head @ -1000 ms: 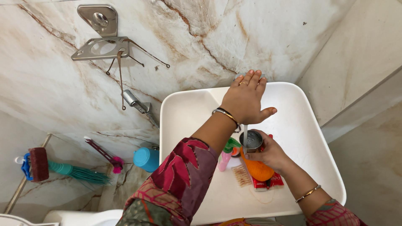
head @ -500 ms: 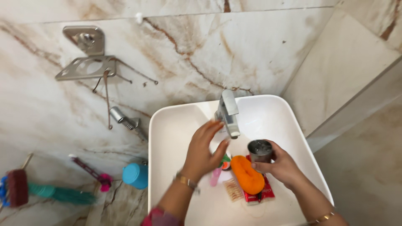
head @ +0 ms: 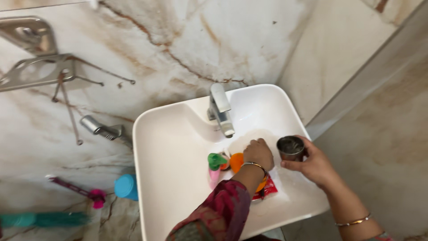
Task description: The person fills a metal cup with water from a sink faucet and places it on a wall-mounted holder. They then pick up a toothbrush and toothpaste, placing them into the holder as well. Finally, the person applies liquid soap from a bottle to their hands and washes them under the running water.
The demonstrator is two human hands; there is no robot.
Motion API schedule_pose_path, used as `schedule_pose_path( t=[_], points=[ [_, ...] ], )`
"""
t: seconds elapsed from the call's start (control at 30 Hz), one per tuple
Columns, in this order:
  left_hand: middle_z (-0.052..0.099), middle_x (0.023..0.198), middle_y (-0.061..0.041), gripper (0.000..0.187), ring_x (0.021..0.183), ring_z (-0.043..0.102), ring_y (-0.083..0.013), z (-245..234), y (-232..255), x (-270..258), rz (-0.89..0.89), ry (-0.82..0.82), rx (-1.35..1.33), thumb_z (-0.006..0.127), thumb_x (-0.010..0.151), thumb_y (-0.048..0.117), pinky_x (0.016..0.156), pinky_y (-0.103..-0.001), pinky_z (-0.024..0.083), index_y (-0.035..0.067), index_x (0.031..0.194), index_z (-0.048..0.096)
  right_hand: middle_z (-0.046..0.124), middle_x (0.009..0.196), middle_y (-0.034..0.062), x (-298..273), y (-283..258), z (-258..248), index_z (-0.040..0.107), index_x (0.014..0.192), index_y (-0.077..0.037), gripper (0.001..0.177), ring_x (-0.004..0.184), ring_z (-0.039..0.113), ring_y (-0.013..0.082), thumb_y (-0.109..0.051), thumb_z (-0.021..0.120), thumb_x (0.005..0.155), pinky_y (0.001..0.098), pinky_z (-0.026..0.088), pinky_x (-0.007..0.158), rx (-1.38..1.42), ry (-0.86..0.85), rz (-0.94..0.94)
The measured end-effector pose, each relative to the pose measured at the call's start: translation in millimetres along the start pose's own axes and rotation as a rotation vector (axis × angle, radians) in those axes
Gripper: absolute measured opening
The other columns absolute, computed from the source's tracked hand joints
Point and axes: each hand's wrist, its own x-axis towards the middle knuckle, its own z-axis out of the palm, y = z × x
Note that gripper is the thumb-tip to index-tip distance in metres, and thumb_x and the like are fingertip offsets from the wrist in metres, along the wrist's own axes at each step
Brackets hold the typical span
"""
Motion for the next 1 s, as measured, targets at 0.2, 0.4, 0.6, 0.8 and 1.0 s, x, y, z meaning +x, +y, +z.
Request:
schedule_pose_path(
  t=[0.2,0.4,0.6,0.8,1.0],
  points=[
    [0.070,0.115,-0.016,0.026,0.106,0.071,-0.0305,35,0,58,-0.244,-0.020,0.020,0.052,0.103,0.018,0.091,-0.040,0.057,0.005,0.116,0.070,0.074,0.109,0.0016,-10,-4,-9,0.057,0.137,-0.014,0.091,0.102,0.065,0.0154,-0.016,0.096,0.055,0.0323,0.053,0.087,0.058,-0.043,-0.005],
    [0.068,0.110,-0.025,0.030,0.093,0.068,-0.0444,32,-8,23,0.056,0.351,-0.365,0.051,0.092,0.017,0.079,-0.051,0.054,0.000,0.112,0.065,0.076,0.111,0.0072,-16,-9,-27,0.056,0.141,-0.017,0.093,0.103,0.069,0.0204,-0.019,0.095,0.057,0.0350,0.055,0.089,-0.030,-0.038,0.087],
    [0.071,0.092,-0.021,0.053,0.091,0.069,-0.0391,5,-2,-16,-0.077,0.068,-0.574,0.050,0.101,0.054,0.080,-0.045,0.054,0.005,0.110,0.067,0.068,0.115,0.0091,-6,-32,-23,0.060,0.131,-0.014,0.083,0.100,0.069,0.0280,-0.018,0.093,0.056,0.0390,0.057,0.086,-0.428,-0.070,-0.134],
    [0.069,0.075,-0.012,0.046,0.071,0.069,-0.0287,19,-5,-13,-0.131,-0.001,-0.995,0.039,0.104,0.044,0.069,-0.040,0.055,0.007,0.113,0.065,0.067,0.111,0.0118,-1,-46,-14,0.063,0.134,-0.021,0.076,0.106,0.063,0.0347,-0.017,0.088,0.063,0.0420,0.054,0.094,-0.760,0.046,-0.255],
    [0.061,0.076,-0.001,0.041,0.059,0.047,-0.0123,26,-3,-7,-0.181,-0.062,-1.181,0.055,0.103,0.042,0.053,-0.029,0.040,0.005,0.109,0.071,0.066,0.111,0.0127,-4,-54,-27,0.063,0.129,-0.018,0.081,0.107,0.062,0.0348,-0.017,0.094,0.054,0.0437,0.053,0.089,-0.620,0.023,-0.270]
  ],
)
